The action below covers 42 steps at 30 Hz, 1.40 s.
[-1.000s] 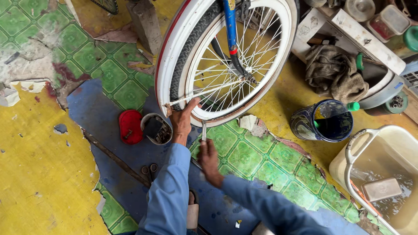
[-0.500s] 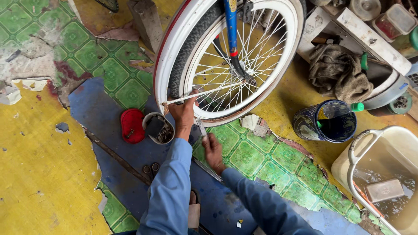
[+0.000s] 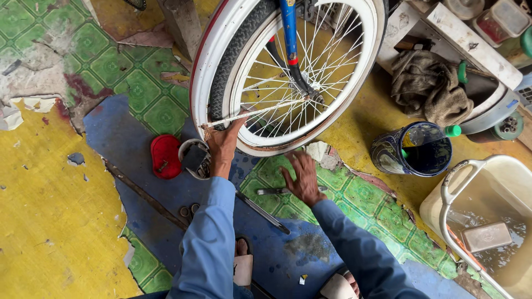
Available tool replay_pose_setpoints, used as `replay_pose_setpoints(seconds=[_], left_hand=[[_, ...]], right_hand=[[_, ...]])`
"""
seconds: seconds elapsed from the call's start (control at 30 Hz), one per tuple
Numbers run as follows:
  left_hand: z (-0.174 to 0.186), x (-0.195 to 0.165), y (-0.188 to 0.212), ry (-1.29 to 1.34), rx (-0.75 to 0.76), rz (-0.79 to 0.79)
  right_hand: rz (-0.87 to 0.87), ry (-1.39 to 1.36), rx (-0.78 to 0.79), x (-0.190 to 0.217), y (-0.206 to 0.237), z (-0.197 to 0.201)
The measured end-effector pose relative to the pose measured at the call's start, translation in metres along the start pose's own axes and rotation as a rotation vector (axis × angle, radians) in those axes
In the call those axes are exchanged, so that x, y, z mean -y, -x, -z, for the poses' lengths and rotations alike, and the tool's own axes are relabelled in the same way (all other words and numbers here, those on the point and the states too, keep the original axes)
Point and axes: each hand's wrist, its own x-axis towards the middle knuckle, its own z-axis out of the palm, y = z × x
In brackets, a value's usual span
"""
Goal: The person uses a green-handled tool to pry and adjust the tire bead on a bicycle wheel. They repeatedly insert the tool between the tire and rim, rotate the wheel, and reposition the tool to work around the circumference. The person also uses their hands to press and align the tire bead.
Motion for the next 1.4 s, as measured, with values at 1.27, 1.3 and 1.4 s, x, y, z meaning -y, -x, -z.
replay_pose_setpoints(seconds=[1.27,1.3,1.4], left_hand=[[-0.028,-0.002,0.068,0.528,0.016,-0.097],[-0.028,-0.004,0.068,0.503,0.001,-0.110],[-0.027,-0.011,0.073,0.436,-0.053,-0.133]], right_hand=[[0.070,0.061,0.385,0.019,0.042,0.017],[0.076,0.078,0.452,0.017,0.049,0.017],[0.007,0.179,0.511,0.010,0.062,0.007]])
